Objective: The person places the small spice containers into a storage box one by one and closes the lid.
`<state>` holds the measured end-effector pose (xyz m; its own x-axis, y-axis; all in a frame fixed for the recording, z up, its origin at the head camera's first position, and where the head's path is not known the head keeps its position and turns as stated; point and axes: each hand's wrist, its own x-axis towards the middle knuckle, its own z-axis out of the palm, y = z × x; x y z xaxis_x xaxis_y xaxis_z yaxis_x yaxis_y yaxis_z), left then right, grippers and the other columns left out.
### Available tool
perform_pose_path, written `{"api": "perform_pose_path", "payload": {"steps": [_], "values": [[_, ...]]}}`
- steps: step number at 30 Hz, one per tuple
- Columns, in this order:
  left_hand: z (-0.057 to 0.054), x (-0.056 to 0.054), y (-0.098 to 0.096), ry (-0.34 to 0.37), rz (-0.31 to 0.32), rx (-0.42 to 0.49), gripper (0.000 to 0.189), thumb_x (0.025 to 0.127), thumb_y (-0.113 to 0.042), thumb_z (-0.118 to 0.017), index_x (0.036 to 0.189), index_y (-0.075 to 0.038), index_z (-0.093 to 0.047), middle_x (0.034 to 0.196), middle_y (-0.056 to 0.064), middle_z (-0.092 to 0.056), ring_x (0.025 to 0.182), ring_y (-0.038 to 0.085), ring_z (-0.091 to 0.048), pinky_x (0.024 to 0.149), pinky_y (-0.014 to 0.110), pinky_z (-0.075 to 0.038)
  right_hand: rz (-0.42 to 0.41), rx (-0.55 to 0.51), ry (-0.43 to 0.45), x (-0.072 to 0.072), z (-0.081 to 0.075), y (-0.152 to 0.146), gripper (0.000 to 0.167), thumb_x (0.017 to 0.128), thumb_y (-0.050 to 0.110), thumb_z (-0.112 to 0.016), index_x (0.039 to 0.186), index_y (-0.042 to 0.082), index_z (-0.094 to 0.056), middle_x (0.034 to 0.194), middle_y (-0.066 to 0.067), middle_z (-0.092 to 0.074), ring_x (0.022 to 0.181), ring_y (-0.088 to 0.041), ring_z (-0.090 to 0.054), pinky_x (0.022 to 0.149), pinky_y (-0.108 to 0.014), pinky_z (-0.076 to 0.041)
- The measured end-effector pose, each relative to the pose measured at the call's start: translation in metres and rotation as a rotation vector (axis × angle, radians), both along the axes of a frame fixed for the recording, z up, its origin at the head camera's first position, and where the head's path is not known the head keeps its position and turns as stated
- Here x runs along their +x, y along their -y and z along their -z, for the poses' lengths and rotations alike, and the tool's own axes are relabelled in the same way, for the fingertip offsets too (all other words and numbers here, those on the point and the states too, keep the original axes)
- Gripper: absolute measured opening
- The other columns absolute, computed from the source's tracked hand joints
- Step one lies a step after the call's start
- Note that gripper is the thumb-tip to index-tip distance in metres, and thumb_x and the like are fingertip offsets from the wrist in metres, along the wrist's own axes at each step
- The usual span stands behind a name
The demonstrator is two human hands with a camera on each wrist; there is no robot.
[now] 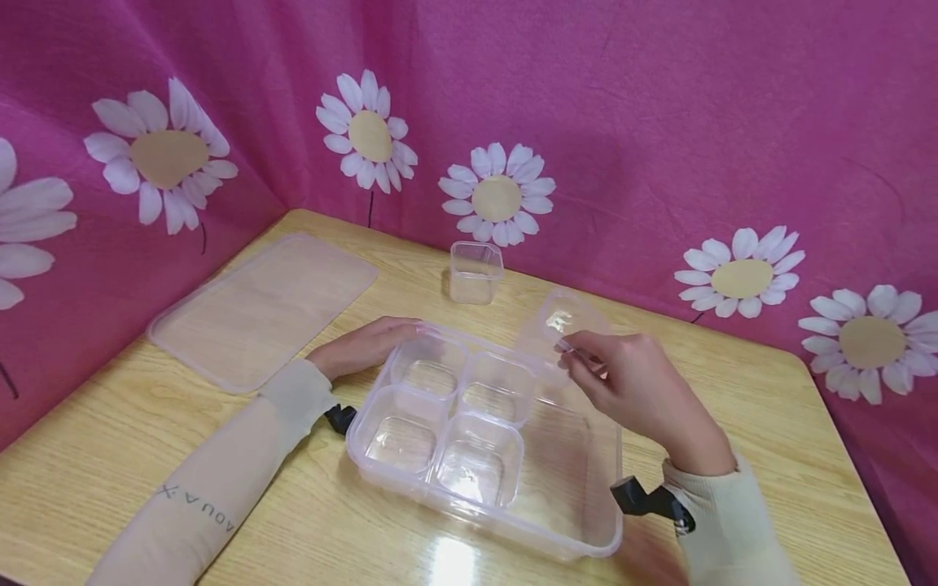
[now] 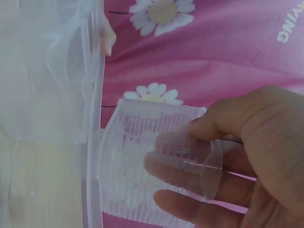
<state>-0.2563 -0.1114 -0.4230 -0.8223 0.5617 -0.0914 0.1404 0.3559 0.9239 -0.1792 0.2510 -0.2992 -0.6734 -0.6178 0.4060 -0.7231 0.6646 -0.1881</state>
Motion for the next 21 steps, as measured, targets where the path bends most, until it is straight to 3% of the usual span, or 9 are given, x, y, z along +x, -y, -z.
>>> {"api": "perform_pose_path", "payload": {"steps": [6,10,21], "values": [[0.000,-0.001,-0.001,0.006,0.026,0.039,0.046,0.109,-0.046,-0.042,0.145,-0.023,-0.061,0.154,-0.004,-0.058,0.150,0.019,-0.046,0.130,0.049,-0.030,-0.028,-0.020,-0.047,0.017,0.000,0.000,0.023,0.087,0.000,-0.077,0.107,0.011,-0.078,0.087,0.002,-0.080,0.068,0.013,-0.060,0.057,-0.007,-0.049],[0.002,-0.002,-0.001,0.003,0.039,0.041,0.048,0.110,-0.044,-0.042,0.148,-0.021,-0.058,0.155,-0.001,-0.057,0.150,0.021,-0.046,0.130,0.049,-0.030,-0.033,-0.039,-0.053,0.025,-0.001,0.000,0.025,0.085,-0.002,-0.078,0.106,0.013,-0.079,0.087,0.002,-0.081,0.066,0.017,-0.056,0.053,-0.007,-0.046],[0.000,0.000,-0.001,-0.013,0.035,0.029,0.048,0.110,-0.044,-0.042,0.149,-0.021,-0.056,0.153,-0.002,-0.058,0.150,0.020,-0.047,0.130,0.050,-0.030,-0.079,-0.003,-0.065,0.036,-0.006,0.000,0.032,0.079,-0.003,-0.081,0.105,0.016,-0.078,0.086,0.004,-0.079,0.062,0.017,-0.048,0.052,-0.006,-0.039]]}}
